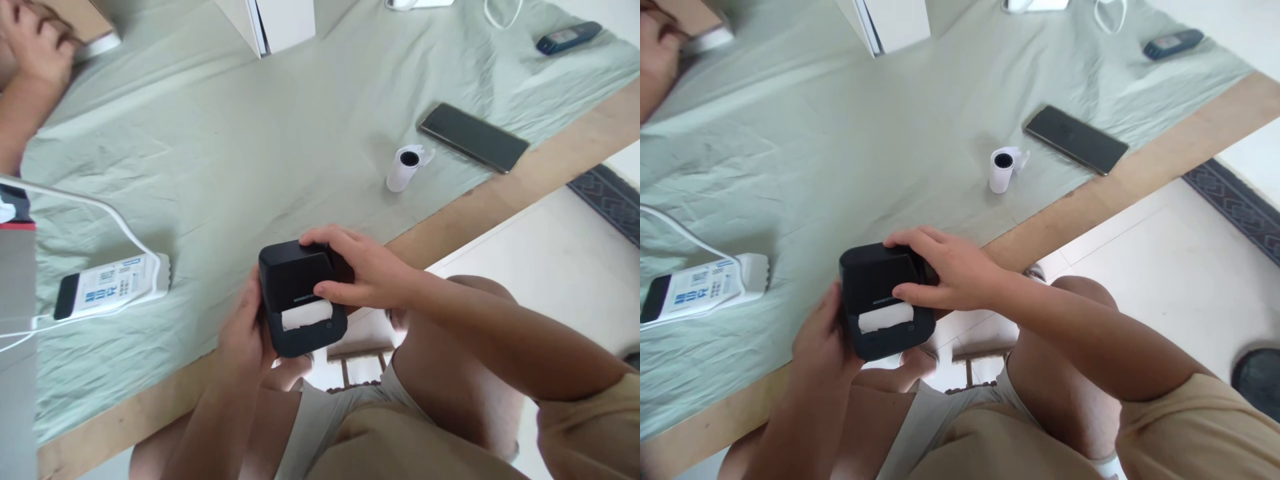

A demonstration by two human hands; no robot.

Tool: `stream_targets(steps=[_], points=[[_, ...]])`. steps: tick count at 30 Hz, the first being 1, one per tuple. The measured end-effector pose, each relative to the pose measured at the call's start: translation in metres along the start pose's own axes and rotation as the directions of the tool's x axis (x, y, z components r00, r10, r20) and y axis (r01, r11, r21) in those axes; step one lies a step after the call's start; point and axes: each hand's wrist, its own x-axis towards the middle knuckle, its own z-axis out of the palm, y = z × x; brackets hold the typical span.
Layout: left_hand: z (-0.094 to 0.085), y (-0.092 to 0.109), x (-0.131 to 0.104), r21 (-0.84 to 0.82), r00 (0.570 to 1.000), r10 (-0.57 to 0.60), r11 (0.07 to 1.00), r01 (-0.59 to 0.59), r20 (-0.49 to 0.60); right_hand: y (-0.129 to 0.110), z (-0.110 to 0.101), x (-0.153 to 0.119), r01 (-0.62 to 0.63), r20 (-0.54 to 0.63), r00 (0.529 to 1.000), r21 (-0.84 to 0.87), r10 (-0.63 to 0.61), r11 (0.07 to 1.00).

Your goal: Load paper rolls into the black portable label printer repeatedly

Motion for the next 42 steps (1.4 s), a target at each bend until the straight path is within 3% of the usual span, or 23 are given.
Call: stream_targets(steps=[2,11,19,24,37,42], points=[[0.0017,0.001,0.0007,0.002,1.0,0.0,1.0,0.0,-0.028,0.0002,0.0,-0.0003,0.002,0.001,1.0,0.003,-0.002,1.0],[0.001,0.0014,0.0018,-0.014,0.994,0.073,0.997,-0.072,0.076,0.001,0.0013,-0.0007,0.002,-0.012,1.0,-0.02,-0.002,1.0],[0.0005,0.0012,0.0001,-0.001,0.999,0.037,0.999,-0.037,0.021,0.001,0.0014,-0.001,-0.012,-0.015,1.0,-0.02,0.011,1.0],[0.0029,0.005,-0.0008,0.048,0.998,0.003,0.999,-0.006,0.067,0.001,0.0009,0.0,0.003,-0.009,1.0,-0.009,-0.003,1.0],[0.006,0.007,-0.0025,0.026,0.997,0.054,0.998,-0.055,0.047,0.0,-0.0001,-0.0006,-0.009,0.01,1.0,0.0,0.009,1.0],[0.005,0.0098,-0.0031,0.052,0.994,0.04,0.998,-0.046,0.105,0.0011,0.0007,-0.0008,0.004,-0.012,1.0,0.001,-0.004,1.0]])
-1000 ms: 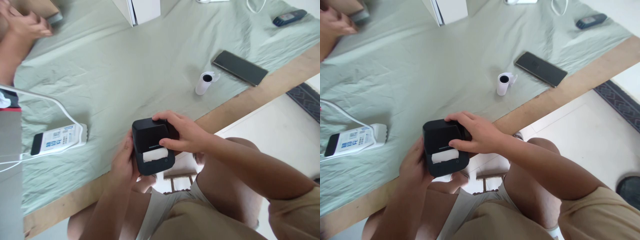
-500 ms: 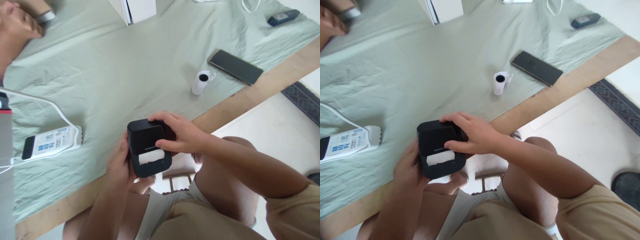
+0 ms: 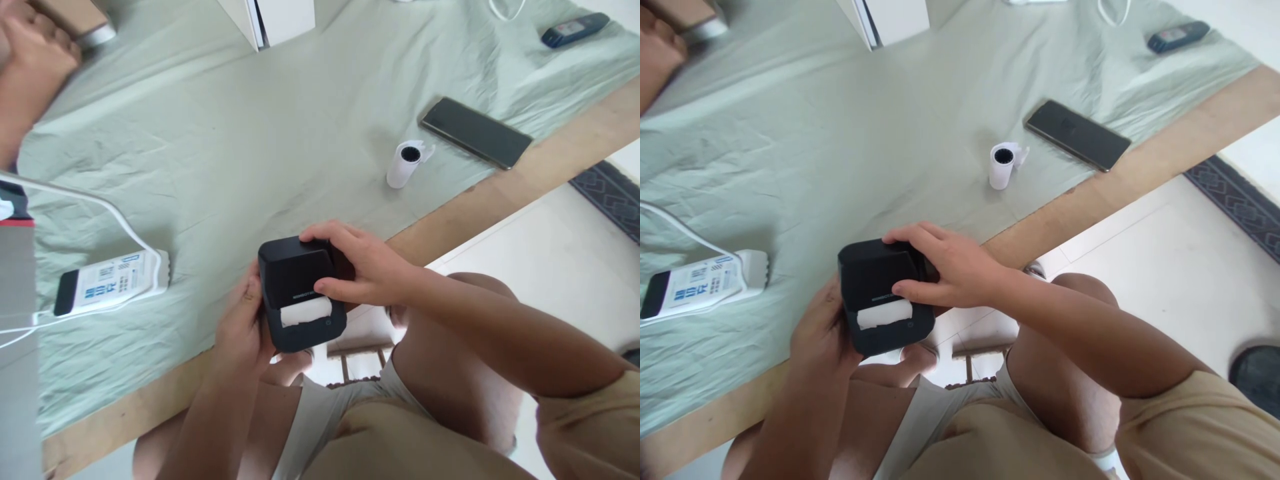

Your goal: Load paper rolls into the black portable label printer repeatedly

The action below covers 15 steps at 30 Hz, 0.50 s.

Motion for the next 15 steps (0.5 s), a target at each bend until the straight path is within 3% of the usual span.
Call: stream_targets(steps=[15], points=[[-0.0044,-0.0052,0.006,-0.059,0.999,0.049,0.997,-0.05,-0.014,0.0001,0.0,-0.0002,0.018,0.012,1.0,0.017,-0.018,1.0]])
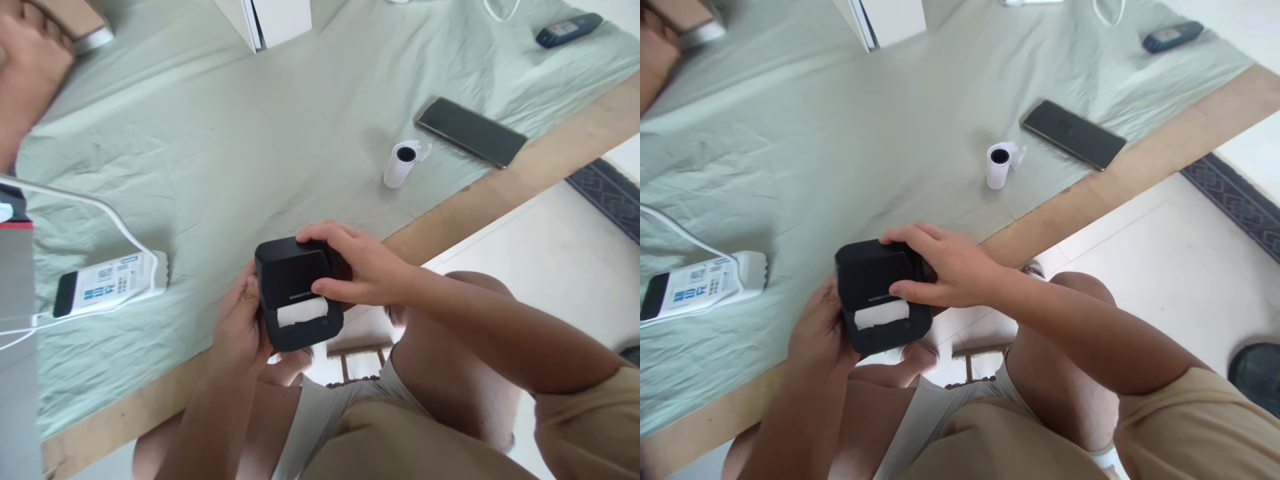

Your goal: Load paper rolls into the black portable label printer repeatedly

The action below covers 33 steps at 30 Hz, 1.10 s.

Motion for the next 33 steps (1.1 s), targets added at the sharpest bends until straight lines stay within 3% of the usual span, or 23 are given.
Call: stream_targets(steps=[5,10,13,16,19,24,28,31,33], points=[[-0.003,-0.003,0.001,-0.023,0.999,-0.011,1.0,0.011,0.039,0.001,-0.003,-0.002,0.085,-0.024,0.996,-0.073,-0.087,0.994],[0.0,-0.009,0.003,-0.115,0.999,0.019,0.993,-0.016,0.03,-0.008,-0.007,-0.007,0.086,-0.251,0.956,-0.248,-0.15,0.965],[0.001,-0.009,0.001,-0.075,0.996,0.024,0.997,-0.018,0.084,-0.015,-0.004,-0.009,0.032,-0.355,0.931,-0.162,-0.089,0.986],[0.002,-0.005,-0.003,-0.007,0.993,0.011,1.0,-0.01,0.12,-0.019,0.0,-0.008,0.032,-0.487,0.872,-0.036,-0.045,0.999],[0.002,-0.002,-0.005,0.011,0.991,0.007,1.0,-0.009,0.136,-0.021,0.0,-0.003,0.057,-0.536,0.84,-0.057,-0.079,0.997],[0.003,-0.003,-0.009,0.038,0.993,0.038,0.998,-0.043,0.116,-0.028,-0.004,0.003,0.06,-0.323,0.923,-0.414,-0.209,0.908],[0.001,-0.005,-0.01,0.074,0.987,0.045,0.996,-0.057,0.153,-0.041,-0.009,0.004,-0.031,-0.041,0.999,-0.58,0.01,0.814],[-0.001,-0.006,-0.008,0.082,0.979,0.033,0.995,-0.05,0.2,-0.049,-0.011,0.005,-0.09,0.058,0.984,-0.645,0.166,0.759],[-0.001,-0.006,-0.008,0.08,0.978,0.042,0.995,-0.059,0.206,-0.053,-0.012,0.005,-0.116,0.059,0.98,-0.617,0.192,0.778]])
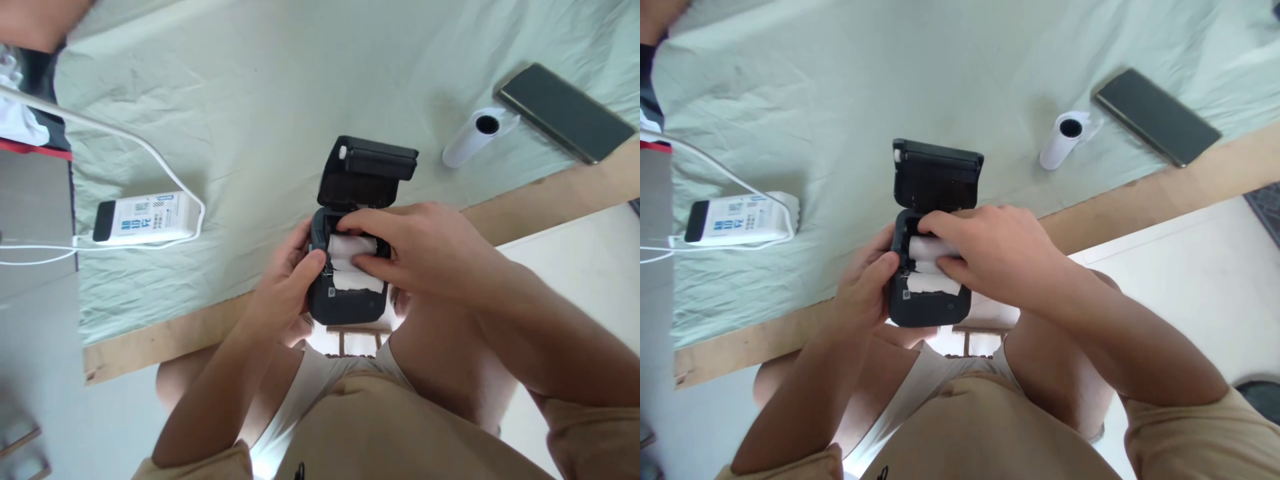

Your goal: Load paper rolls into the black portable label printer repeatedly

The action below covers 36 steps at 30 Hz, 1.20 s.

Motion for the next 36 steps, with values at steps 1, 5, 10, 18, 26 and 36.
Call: stream_targets(steps=[1,5,10,18,26,36], points=[[0.001,0.001,0.0,0.001,1.0,0.001,1.0,-0.001,-0.007,0.0,-0.002,-0.001,0.0,-0.002,1.0,0.052,0.0,0.999],[0.005,0.004,-0.001,0.02,0.995,-0.045,0.999,0.047,-0.09,0.008,-0.008,-0.009,0.038,-0.105,0.994,0.443,0.009,0.896],[0.005,0.004,0.001,-0.008,0.992,-0.065,0.998,0.065,-0.107,0.04,0.0,0.0,0.236,-0.377,0.882,0.873,0.283,0.426],[-0.002,-0.003,0.006,-0.044,0.996,-0.016,0.999,0.012,-0.086,0.074,0.026,0.008,0.078,-0.501,0.848,0.446,0.176,0.892],[0.0,-0.004,0.007,-0.065,0.98,-0.019,0.998,0.006,-0.196,0.083,0.031,0.009,-0.074,-0.401,0.901,0.231,0.164,0.97],[0.005,0.003,0.007,-0.148,0.965,-0.11,0.986,0.076,-0.237,0.127,0.005,0.003,-0.202,-0.778,0.562,0.201,0.282,0.958]])
